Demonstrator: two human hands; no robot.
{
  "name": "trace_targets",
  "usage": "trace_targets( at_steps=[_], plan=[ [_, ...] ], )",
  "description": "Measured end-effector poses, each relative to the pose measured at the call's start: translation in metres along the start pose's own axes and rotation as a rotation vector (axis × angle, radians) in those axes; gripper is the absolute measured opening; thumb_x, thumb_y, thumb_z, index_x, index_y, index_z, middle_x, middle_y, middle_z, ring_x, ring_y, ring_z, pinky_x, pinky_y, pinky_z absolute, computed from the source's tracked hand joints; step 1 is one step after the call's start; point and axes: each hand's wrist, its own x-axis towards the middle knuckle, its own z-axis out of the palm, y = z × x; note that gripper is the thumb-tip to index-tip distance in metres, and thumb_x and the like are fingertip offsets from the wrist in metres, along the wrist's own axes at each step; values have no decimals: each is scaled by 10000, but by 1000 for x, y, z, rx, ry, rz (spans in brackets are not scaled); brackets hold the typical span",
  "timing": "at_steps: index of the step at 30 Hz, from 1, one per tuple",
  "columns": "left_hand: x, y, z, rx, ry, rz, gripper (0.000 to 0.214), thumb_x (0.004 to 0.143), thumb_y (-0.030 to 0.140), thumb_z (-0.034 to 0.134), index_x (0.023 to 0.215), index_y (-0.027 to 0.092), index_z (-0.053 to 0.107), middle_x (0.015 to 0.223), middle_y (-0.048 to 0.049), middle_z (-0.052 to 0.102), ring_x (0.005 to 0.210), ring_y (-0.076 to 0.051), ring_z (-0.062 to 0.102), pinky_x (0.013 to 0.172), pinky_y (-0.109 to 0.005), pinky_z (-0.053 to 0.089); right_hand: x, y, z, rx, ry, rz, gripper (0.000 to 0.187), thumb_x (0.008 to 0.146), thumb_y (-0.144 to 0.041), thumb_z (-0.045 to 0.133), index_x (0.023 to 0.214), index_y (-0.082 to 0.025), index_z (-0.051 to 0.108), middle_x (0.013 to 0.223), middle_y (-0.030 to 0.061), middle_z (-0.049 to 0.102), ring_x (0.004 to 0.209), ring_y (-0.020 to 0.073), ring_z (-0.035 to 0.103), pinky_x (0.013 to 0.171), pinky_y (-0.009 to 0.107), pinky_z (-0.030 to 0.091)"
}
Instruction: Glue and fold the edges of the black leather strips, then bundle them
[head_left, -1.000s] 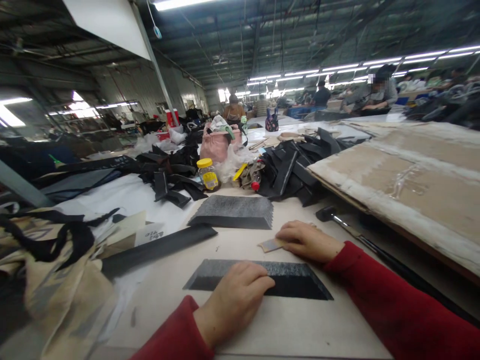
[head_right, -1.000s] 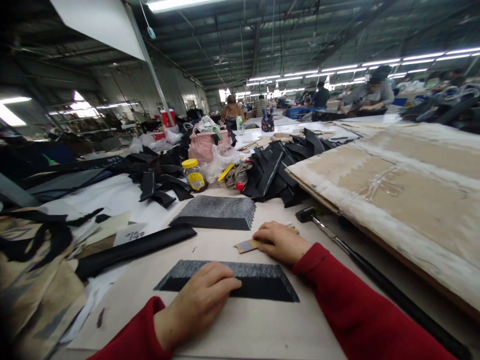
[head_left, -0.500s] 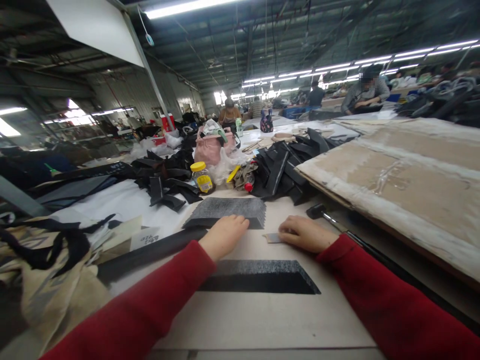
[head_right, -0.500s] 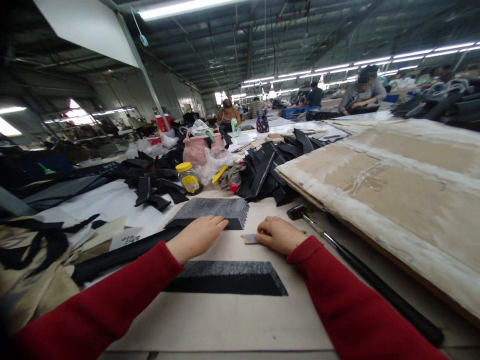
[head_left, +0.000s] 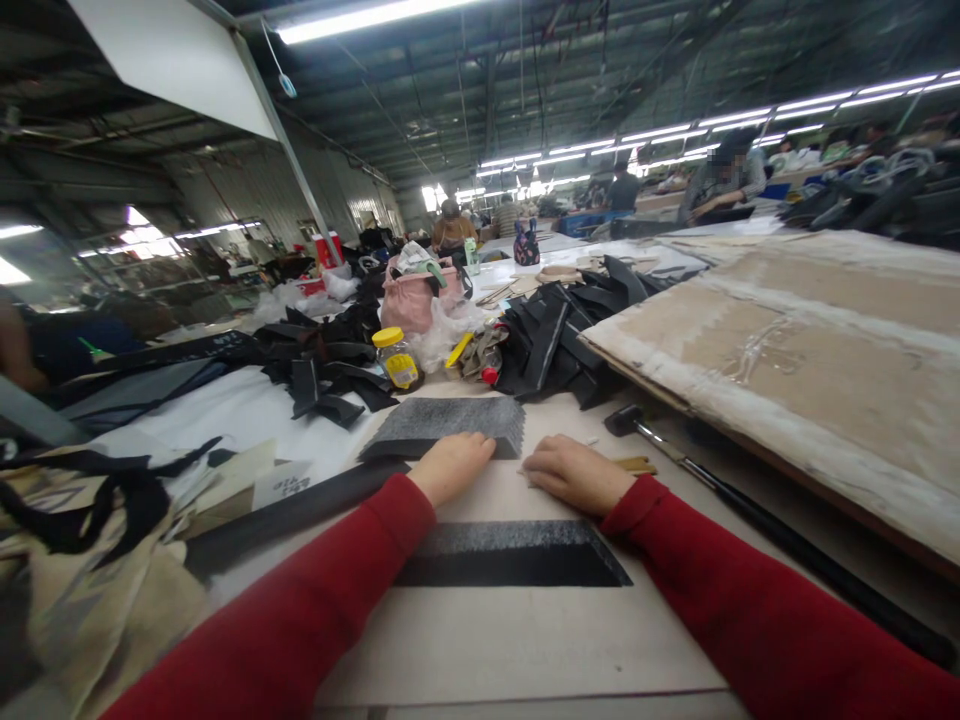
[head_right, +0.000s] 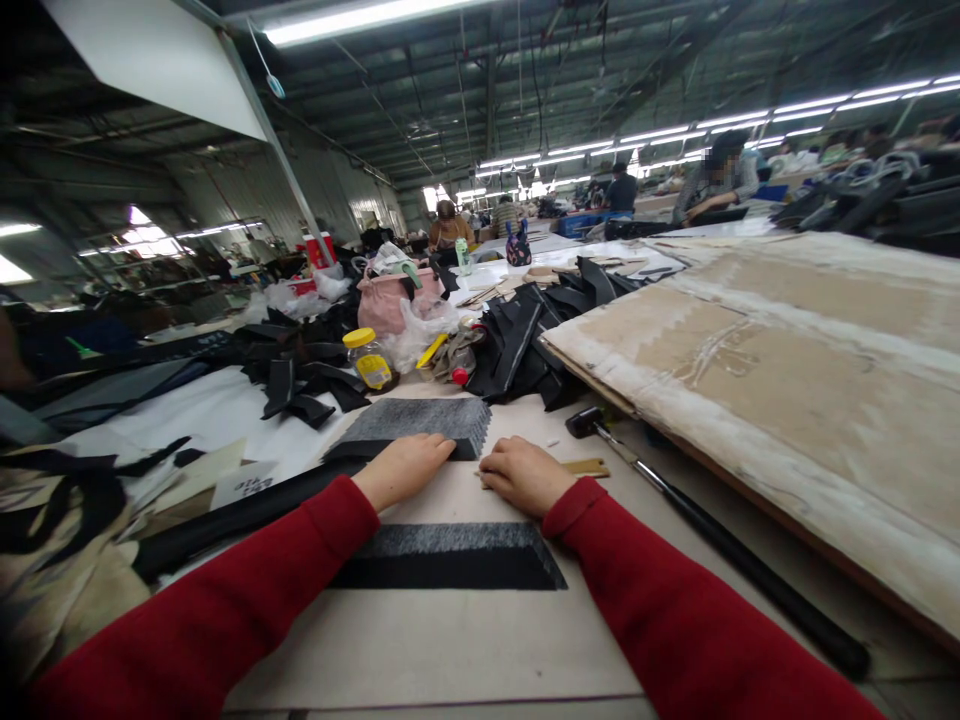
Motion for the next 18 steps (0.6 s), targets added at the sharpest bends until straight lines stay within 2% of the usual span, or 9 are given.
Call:
trace_targets(
  at_steps=[9, 18],
  plan=[
    [-3, -2, 0, -38, -31, 39, 127, 854, 85, 434, 894, 108, 553, 861, -98, 622, 806, -224, 609, 703, -337, 485, 12, -10, 8, -105, -23, -33, 344, 908, -376, 371, 1046, -212, 640, 920, 86, 558, 842, 188, 479, 769, 321, 353],
    [-1, 0, 0, -180, -13, -61, 158, 860, 95, 397, 886, 118, 551, 890, -113, 624, 864, -233, 601, 768, -357, 464, 19, -20, 10, -228, -56, 56, 388, 902, -430, 364, 1178, -212, 528, 944, 99, 563, 867, 221, 502, 749, 332, 363]
  ],
)
